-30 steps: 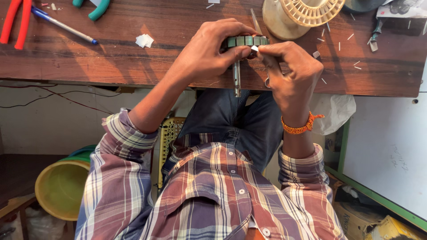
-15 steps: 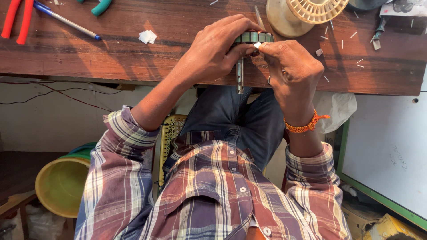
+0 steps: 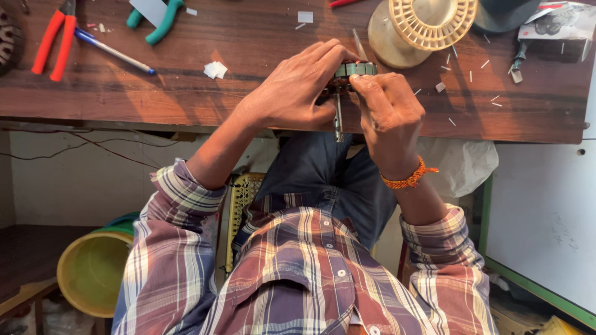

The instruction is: The person sits at a workbench assembling a ceiling fan motor armature. They cut small white paper insulation pieces with scissors, fold each piece by hand, and press the pieces one at a time into the slots between the copper windings of the motor rotor, working around the rotor repeatedly.

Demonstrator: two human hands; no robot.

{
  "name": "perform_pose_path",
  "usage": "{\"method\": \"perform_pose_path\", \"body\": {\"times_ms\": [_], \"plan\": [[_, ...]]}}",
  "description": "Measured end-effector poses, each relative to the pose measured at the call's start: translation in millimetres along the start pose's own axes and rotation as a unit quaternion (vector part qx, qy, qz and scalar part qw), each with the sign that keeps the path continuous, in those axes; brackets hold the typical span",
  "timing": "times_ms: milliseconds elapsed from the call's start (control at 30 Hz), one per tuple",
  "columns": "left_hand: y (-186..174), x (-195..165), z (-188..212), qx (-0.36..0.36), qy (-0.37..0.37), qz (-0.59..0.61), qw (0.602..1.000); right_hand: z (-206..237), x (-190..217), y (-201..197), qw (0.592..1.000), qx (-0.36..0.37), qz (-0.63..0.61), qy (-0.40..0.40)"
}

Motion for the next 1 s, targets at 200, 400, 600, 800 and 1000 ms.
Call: {"method": "perform_pose_path", "body": {"times_ms": [200,400,600,800,1000], "plan": [[-0.5,-1.2,0.8,-0.007,0.009,0.029,1.000,-0.9,-17.3,-8.1,0.995,-0.073,-0.054,0.037],[-1.6,-9.4,19.8,-0.098,0.036,0.017,0.994,10.1,-38.7,14.1,0.972,0.030,-0.227,0.057],[-7.0,-25.8,41.0,-0.188,0.049,-0.104,0.975,26.7,-46.7,23.3,0.954,0.071,-0.274,0.103],[-1.5,-31.2,49.3,-0.201,0.005,-0.117,0.973,29.5,-39.2,20.1,0.947,0.056,-0.291,0.126],[0.1,-29.4,52.7,-0.240,0.027,-0.101,0.965,31.4,-29.2,18.0,0.953,0.075,-0.258,0.139]]}}
Point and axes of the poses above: each hand's wrist, its own z-axis away from the middle knuckle, its own y-axis out of the palm, x = y × z, the point moved 10 cm from there along -z, towards the middle knuckle, and after that the axes turned 2 degrees about -y, right-handed, at the moved point
